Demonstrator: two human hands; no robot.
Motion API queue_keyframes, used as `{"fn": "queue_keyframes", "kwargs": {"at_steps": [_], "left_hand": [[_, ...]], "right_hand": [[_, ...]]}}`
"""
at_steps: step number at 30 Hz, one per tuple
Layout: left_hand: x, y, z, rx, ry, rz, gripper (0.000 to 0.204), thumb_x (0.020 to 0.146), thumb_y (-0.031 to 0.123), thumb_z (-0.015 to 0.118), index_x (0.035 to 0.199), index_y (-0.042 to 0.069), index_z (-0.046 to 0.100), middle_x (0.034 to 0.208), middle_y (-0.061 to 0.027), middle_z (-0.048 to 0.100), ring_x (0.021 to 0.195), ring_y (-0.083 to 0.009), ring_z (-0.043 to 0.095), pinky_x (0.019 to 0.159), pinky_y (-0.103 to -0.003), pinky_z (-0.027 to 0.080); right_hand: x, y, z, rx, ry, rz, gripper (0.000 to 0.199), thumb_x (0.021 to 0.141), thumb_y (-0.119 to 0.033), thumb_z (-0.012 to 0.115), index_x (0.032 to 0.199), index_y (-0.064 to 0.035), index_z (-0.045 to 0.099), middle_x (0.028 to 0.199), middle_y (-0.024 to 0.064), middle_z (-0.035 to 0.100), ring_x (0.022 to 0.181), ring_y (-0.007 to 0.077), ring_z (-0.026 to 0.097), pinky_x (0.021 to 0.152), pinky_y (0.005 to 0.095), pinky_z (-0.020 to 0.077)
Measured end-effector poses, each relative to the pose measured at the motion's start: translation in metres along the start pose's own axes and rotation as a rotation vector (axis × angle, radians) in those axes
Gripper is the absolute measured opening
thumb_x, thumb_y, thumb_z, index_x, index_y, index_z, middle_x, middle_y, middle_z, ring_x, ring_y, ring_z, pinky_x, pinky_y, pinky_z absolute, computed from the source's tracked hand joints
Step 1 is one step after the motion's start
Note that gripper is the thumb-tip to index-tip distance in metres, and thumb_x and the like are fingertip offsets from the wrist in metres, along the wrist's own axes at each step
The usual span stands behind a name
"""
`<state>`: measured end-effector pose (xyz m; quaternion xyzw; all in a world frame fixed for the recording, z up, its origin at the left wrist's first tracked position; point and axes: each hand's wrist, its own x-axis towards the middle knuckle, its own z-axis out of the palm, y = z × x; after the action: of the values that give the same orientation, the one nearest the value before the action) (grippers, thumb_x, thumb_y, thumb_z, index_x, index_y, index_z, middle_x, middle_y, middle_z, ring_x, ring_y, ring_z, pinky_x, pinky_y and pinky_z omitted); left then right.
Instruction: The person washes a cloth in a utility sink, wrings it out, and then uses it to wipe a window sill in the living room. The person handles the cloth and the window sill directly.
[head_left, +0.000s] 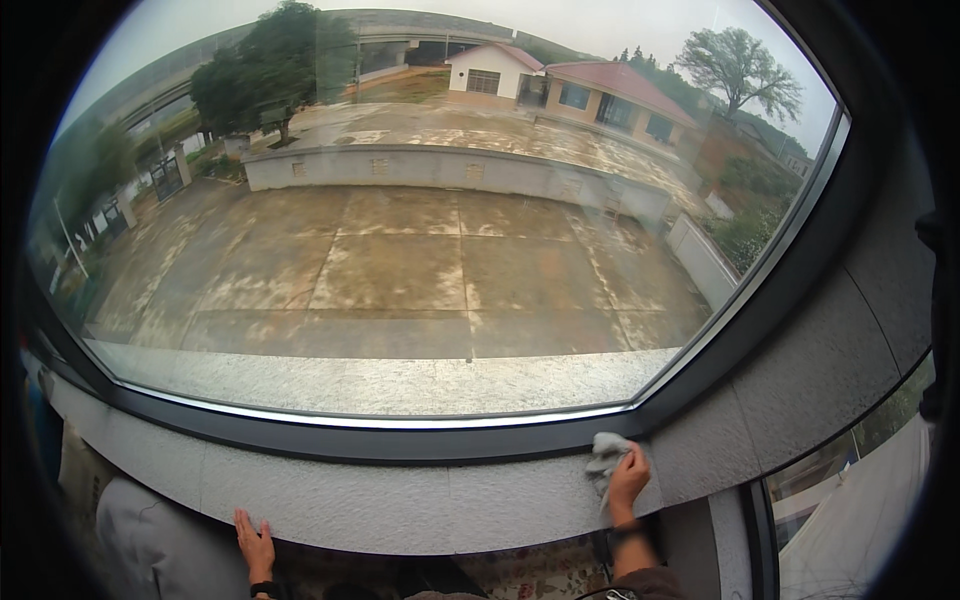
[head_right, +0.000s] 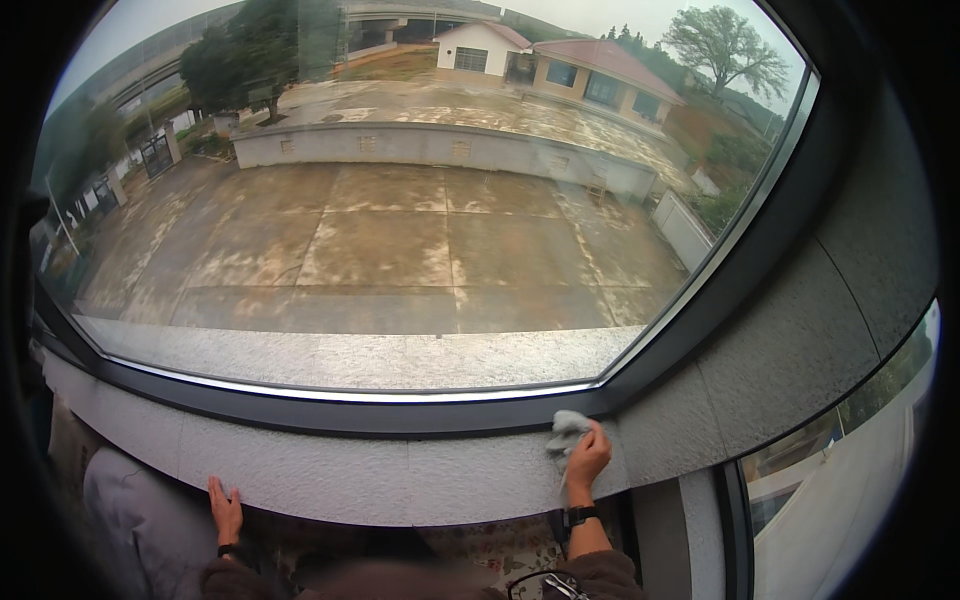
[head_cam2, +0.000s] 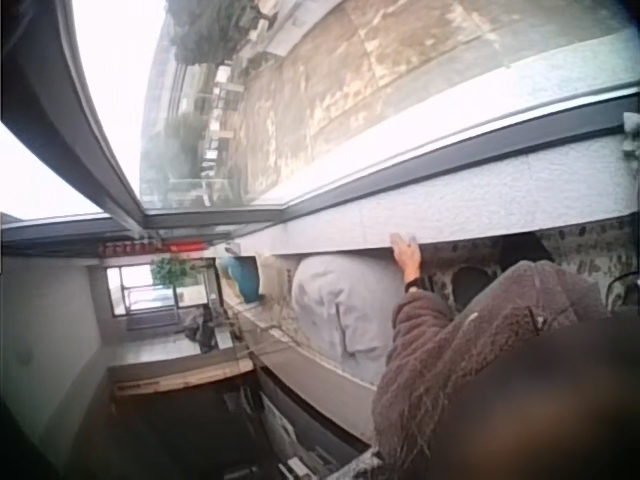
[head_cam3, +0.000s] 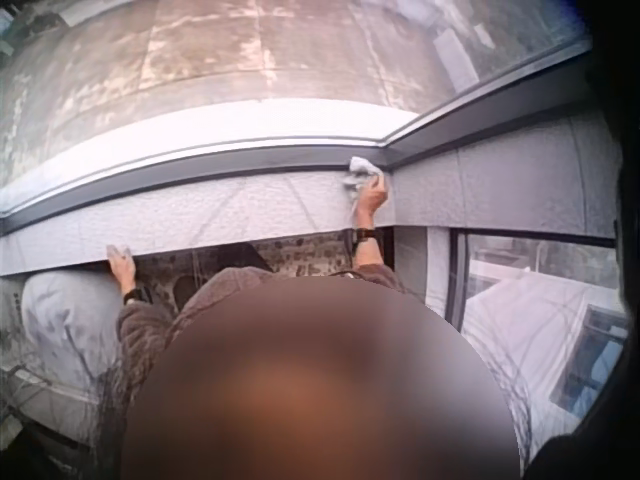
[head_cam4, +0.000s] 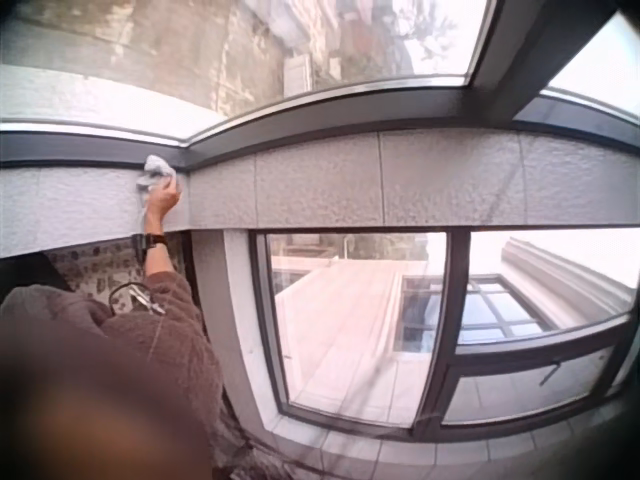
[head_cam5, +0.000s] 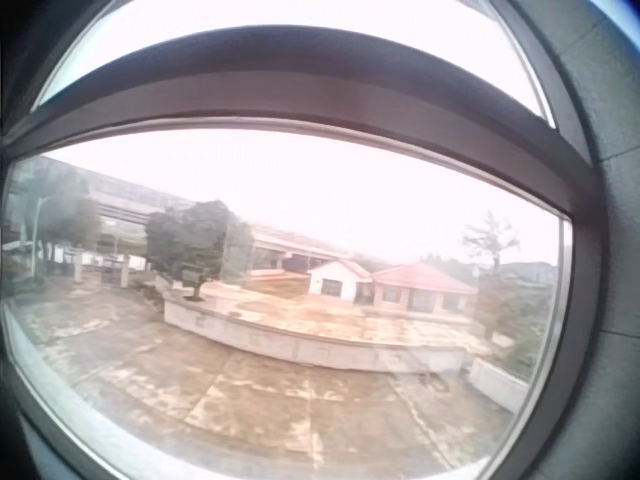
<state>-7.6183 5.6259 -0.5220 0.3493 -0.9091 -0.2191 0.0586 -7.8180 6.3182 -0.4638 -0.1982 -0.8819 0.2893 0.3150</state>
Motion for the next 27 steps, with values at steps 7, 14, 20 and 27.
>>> {"fn": "queue_keyframes", "kwargs": {"at_steps": [7,14,20,27], "left_hand": [[-0.004,0.001,-0.001,-0.016,0.012,0.034,0.062,0.091,0.024,0.059,0.140,-0.006,0.036,0.152,-0.0215,0.030,0.141,-0.0374,0.025,0.113,-0.046,0.024],[-0.008,-0.004,0.004,-0.046,0.123,0.130,0.056,0.089,0.026,0.059,0.136,-0.001,0.045,0.147,-0.0208,0.038,0.138,-0.0380,0.033,0.108,-0.054,0.029],[-0.017,-0.004,0.001,-0.097,0.142,0.178,0.055,0.091,0.028,0.055,0.139,0.004,0.045,0.148,-0.0151,0.040,0.138,-0.0327,0.034,0.111,-0.059,0.021],[0.000,-0.029,-0.023,-0.184,0.189,0.242,0.057,0.091,0.027,0.057,0.140,0.004,0.041,0.147,-0.0171,0.038,0.138,-0.0349,0.034,0.112,-0.058,0.020]], "right_hand": [[0.012,-0.001,0.057,-0.388,-0.084,-0.138,0.038,0.095,-0.019,0.051,0.128,0.0008,0.050,0.137,0.0241,0.046,0.127,0.0431,0.038,0.107,0.0507,0.0309],[-0.078,-0.099,0.100,-0.259,-0.164,-0.378,0.040,0.092,-0.026,0.057,0.122,0.0000,0.056,0.129,0.0241,0.052,0.121,0.0411,0.042,0.101,0.0527,0.0318],[-0.190,-0.257,0.143,-0.088,-0.423,-0.742,0.050,0.086,-0.031,0.062,0.125,-0.0008,0.055,0.127,0.0251,0.051,0.117,0.0413,0.045,0.099,0.0503,0.0339],[-0.290,-0.416,0.216,0.159,-0.674,-1.121,0.058,0.086,-0.035,0.062,0.132,-0.0016,0.051,0.132,0.0251,0.049,0.120,0.0400,0.045,0.101,0.0457,0.0360]]}}
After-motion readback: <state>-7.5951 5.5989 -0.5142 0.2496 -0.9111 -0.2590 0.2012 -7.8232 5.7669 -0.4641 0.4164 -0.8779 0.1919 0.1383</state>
